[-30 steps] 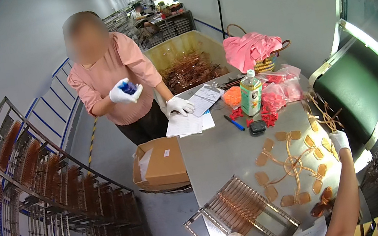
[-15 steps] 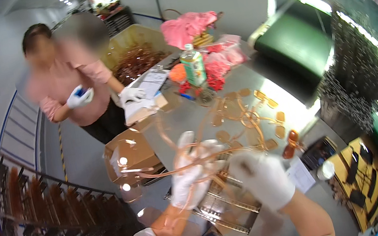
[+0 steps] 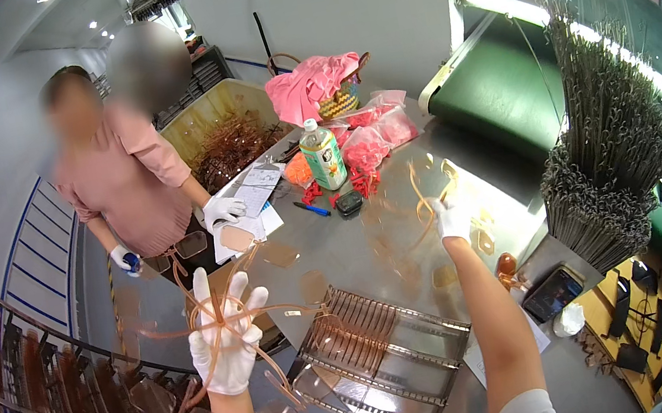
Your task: The person assembles sunglasses by inserting black plastic frames onto metal frames held in a rack. They handle multiple units one at a time, occasionally writing on a paper list. A coworker is visible nearby but not directly involved in the assembly.
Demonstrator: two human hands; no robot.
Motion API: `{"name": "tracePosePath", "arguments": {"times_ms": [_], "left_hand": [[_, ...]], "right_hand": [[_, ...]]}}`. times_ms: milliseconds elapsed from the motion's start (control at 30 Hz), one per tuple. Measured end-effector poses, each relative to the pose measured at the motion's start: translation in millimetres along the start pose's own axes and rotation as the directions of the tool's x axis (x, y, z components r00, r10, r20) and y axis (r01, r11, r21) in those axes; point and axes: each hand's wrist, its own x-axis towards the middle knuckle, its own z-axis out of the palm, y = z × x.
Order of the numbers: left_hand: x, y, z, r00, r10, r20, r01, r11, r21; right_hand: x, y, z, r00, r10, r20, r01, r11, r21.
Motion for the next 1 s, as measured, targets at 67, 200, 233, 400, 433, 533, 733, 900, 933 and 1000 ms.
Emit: {"name": "tracePosePath", "arguments": {"times_ms": [67,200,233,400,433,533,733,900,933,1000], "left_hand": [[-1,7,-16,1.0,-0.007,0.006,0.006,0.996,0.089],[20,-27,-2,0.945,-0.196,0.261,0.21,0.977,-0.025],[28,-41,9,0.917,-0.281,0.283,0.309,0.949,-0.058],[19,-128,64,0.793,-0.453,0.407,0.544,0.827,-0.139],[9,-137,77,0.789,-0.412,0.456,0.522,0.841,-0.143],[-17,-152,104,0.757,-0.358,0.546,0.513,0.843,-0.16],[-39,-164,127,0.665,-0.383,0.641,0.349,0.918,0.188],[-60,-168,134,0.689,-0.411,0.597,0.346,0.91,0.228],[-67,-167,135,0.718,-0.385,0.579,0.236,0.918,0.318],[-67,-174,130,0.748,-0.337,0.572,0.044,0.885,0.464]], "right_hand": [[-27,-87,-36,0.992,-0.125,0.005,0.112,0.903,0.415],[-179,-232,-122,0.971,-0.229,0.065,0.156,0.817,0.555],[-212,-238,-133,0.894,-0.447,-0.038,0.433,0.837,0.334],[-343,-271,-202,0.64,-0.767,-0.042,0.766,0.641,-0.038],[-356,-271,-212,0.628,-0.777,-0.037,0.774,0.629,-0.071],[-382,-266,-241,0.6,-0.8,-0.02,0.787,0.595,-0.164],[-425,-252,-273,0.559,-0.827,-0.05,0.809,0.558,-0.182],[-446,-243,-282,0.601,-0.793,-0.096,0.783,0.609,-0.125],[-448,-240,-281,0.628,-0.767,-0.132,0.763,0.64,-0.093],[-449,-240,-275,0.686,-0.703,-0.186,0.713,0.701,-0.02]]}}
